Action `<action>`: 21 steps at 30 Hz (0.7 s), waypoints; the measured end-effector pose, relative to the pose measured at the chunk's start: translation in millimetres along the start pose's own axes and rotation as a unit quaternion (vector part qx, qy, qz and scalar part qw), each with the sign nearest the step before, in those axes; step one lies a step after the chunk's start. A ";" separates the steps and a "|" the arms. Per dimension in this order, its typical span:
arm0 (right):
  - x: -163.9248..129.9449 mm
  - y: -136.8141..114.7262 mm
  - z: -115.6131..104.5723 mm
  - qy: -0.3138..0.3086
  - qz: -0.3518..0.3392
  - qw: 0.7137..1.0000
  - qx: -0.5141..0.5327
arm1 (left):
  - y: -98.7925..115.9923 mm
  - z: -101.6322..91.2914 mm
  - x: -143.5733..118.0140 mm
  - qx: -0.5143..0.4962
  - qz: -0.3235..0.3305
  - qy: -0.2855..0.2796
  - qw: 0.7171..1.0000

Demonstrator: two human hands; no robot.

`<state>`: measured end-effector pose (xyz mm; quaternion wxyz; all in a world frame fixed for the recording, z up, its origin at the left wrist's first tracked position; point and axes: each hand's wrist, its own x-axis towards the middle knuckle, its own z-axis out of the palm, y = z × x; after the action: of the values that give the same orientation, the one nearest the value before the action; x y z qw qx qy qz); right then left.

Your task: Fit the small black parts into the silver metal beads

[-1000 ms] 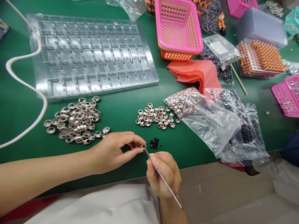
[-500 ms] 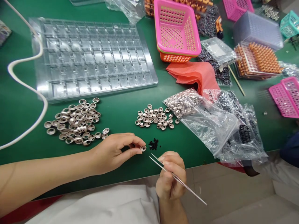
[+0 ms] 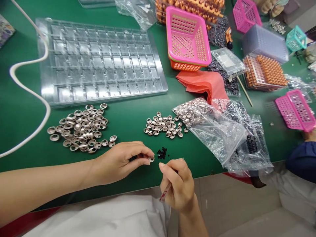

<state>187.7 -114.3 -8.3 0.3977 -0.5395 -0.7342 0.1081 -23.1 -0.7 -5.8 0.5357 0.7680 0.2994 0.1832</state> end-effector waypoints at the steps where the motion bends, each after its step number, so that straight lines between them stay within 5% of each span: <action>1: 1.7 1.8 -0.4 -0.019 -0.018 1.000 -0.012 | -0.6 0.5 -0.3 0.001 0.007 0.000 1.000; 12: 5.6 14.8 1.6 -0.113 -0.140 0.982 -0.059 | -3.5 3.7 -3.6 0.030 0.100 0.000 0.995; 21: 13.2 11.5 -2.7 -0.128 -0.200 0.969 -0.073 | -4.0 7.7 -6.2 0.042 0.143 0.019 0.989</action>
<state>196.3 -98.9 -7.1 0.2733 -0.3910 -0.8780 0.0402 -24.2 -9.3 -12.1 0.4651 0.8214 0.2039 0.2597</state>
